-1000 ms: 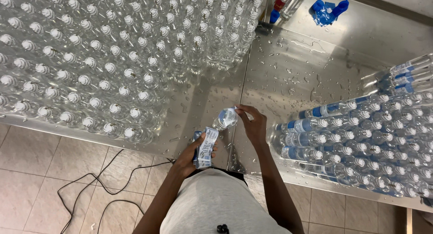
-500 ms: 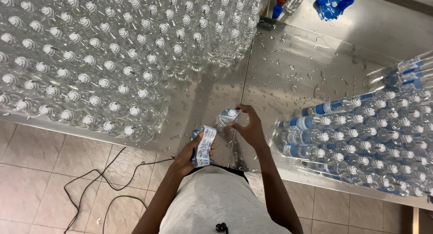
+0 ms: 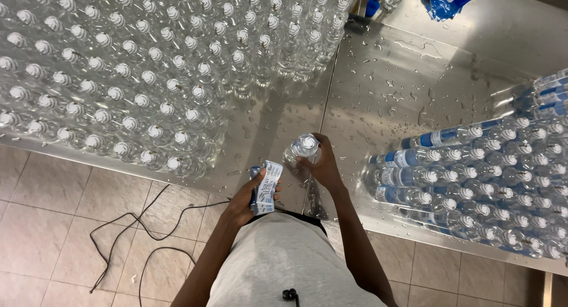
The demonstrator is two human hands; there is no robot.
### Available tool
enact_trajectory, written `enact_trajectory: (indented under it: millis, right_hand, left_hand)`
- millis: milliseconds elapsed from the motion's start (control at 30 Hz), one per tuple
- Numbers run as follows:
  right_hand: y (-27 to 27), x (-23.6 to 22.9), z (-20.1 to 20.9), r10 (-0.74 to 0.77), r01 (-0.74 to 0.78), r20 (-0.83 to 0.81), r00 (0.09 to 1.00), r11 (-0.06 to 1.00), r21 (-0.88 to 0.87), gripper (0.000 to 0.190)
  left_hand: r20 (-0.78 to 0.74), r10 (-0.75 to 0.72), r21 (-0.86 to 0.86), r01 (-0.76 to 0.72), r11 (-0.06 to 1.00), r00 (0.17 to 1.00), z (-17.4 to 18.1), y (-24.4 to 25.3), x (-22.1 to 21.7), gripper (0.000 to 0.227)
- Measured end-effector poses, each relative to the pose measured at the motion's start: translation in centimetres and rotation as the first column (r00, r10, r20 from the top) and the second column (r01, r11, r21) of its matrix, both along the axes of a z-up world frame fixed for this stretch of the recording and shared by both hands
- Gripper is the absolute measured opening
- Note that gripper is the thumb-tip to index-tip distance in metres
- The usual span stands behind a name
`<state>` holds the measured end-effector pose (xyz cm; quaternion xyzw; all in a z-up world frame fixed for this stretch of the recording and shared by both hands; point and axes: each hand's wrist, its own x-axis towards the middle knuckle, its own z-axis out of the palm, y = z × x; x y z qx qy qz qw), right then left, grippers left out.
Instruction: The person repeatedly picks up clear plastic water bottles from a metal table, applies a white label to each bottle, and places the labeled bottles into a growing stack on the right side of the table. The person holds a stack of labels in their left hand while working.
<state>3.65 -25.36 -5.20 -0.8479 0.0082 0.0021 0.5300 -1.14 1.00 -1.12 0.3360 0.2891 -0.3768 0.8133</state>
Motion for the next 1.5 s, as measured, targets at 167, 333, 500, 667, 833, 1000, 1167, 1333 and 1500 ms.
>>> enact_trajectory:
  millis: [167,333,500,667,833,1000,1167,1333,1500]
  right_hand:
    - [0.9,0.6,-1.9,-0.030,0.020,-0.171,0.985,0.998,-0.063,0.089]
    - [0.8,0.5,-5.9,-0.067,0.040,-0.255,0.965,0.993,-0.112,0.087]
    - [-0.5,0.9,-11.1,-0.051,0.063,-0.343,0.938,0.998,0.025,0.086]
    - [-0.2,0.8,-11.2,-0.049,0.053,-0.381,0.923,0.999,-0.001,0.081]
    - [0.2,0.7,-11.0,-0.048,0.053,-0.377,0.925,0.999,0.001,0.078]
    - [2.2,0.0,-4.5,-0.086,0.113,-0.300,0.950,0.991,0.074,0.084]
    - [2.9,-1.5,-8.1,-0.251,0.251,0.013,0.968,0.968,-0.019,0.083]
    - [1.3,-6.2,-5.9,-0.431,0.432,0.031,0.902,0.899,-0.075,0.081]
    - [-3.8,-13.3,-12.8,-0.787,0.760,-0.025,0.617,0.603,-0.244,0.102]
  left_hand:
    - [-0.020,0.007,0.004,-0.007,1.000,1.000,0.0,0.6,0.1,0.066]
    - [-0.004,0.016,-0.017,-0.016,1.000,1.000,0.1,1.7,-0.1,0.061]
    - [-0.020,0.054,-0.032,-0.055,0.998,0.998,-0.5,2.3,-0.2,0.060]
    - [0.001,0.045,-0.028,-0.045,0.999,0.999,-0.2,2.6,-0.1,0.059]
    - [0.005,0.045,-0.028,-0.044,0.999,0.999,0.2,2.8,-0.2,0.058]
    - [-0.005,0.019,-0.017,-0.019,1.000,1.000,0.4,2.7,-0.2,0.058]
    - [0.008,-0.127,0.007,0.127,0.992,0.992,-1.7,2.0,0.0,0.067]
    - [0.033,-0.271,0.022,0.271,0.962,0.962,-3.7,0.7,0.8,0.070]
    - [0.035,-0.359,0.012,0.359,0.933,0.933,-4.7,-0.6,1.2,0.076]
